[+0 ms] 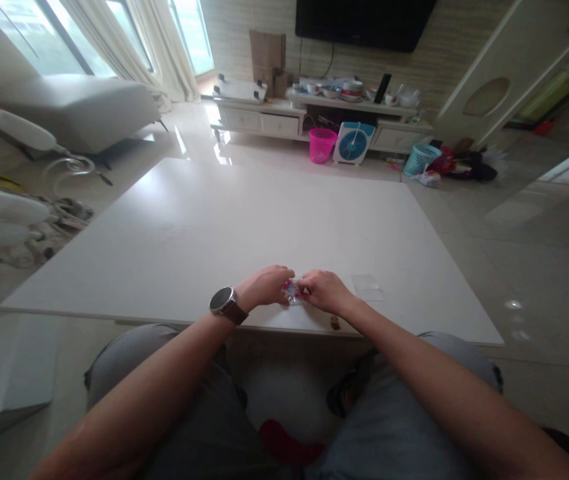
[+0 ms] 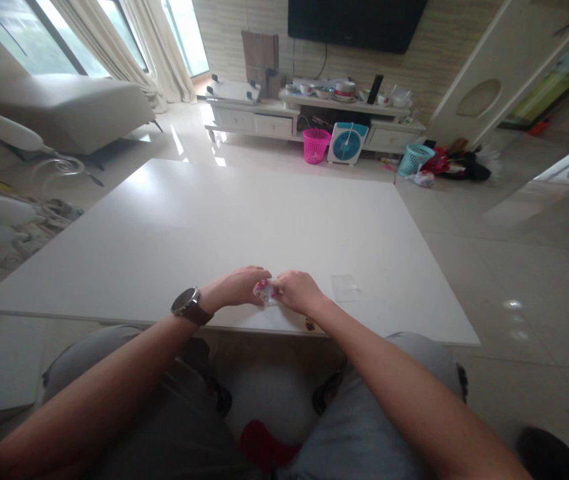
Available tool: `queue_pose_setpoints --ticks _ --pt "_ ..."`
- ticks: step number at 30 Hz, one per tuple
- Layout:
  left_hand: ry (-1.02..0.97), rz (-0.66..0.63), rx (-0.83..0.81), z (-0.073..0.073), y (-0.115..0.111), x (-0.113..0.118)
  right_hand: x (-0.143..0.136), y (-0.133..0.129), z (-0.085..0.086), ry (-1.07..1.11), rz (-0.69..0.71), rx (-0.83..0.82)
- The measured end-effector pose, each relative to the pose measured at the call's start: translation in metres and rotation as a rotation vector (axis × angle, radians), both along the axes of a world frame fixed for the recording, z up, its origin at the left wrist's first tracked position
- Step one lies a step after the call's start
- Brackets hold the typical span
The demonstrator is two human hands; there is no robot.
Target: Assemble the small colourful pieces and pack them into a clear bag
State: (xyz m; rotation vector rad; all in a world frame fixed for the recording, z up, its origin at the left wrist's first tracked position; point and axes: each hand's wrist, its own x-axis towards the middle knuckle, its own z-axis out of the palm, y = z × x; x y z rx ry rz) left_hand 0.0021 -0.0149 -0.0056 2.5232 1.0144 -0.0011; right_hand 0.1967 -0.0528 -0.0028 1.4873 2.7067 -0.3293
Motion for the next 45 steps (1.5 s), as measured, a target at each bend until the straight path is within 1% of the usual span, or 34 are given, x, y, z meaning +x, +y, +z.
queue_pose_setpoints --ticks 5,13,17,22,25,33,38,45 --pt "-0.012 -0.01 -0.003 -0.002 0.001 -0.001 -0.005 -0.001 0.0 -0.028 -0.032 -0.019" --pt "-0.023 -0.007 -0.005 -0.004 -0.001 -0.002 -0.01 0.001 -0.004 -0.05 -0.045 0.003" --pt "-0.003 -0.001 -0.008 -0.003 -0.001 -0.003 -0.003 0.003 -0.002 0.019 -0.045 -0.009" --pt "0.058 0.017 0.011 0.002 0.0 -0.005 0.013 0.008 0.007 0.047 -0.144 0.041" --pt "0.097 0.035 0.016 0.004 0.001 -0.006 0.019 0.007 0.011 0.039 -0.175 0.061" --pt "0.159 0.037 0.045 0.007 0.002 -0.004 0.02 -0.001 0.01 -0.079 -0.171 -0.013" --pt "0.176 0.032 0.063 0.009 0.0 -0.004 0.017 -0.001 0.009 -0.094 -0.193 -0.032" --pt "0.176 0.029 0.081 0.008 -0.002 -0.003 0.012 0.001 0.004 -0.094 -0.157 -0.02"
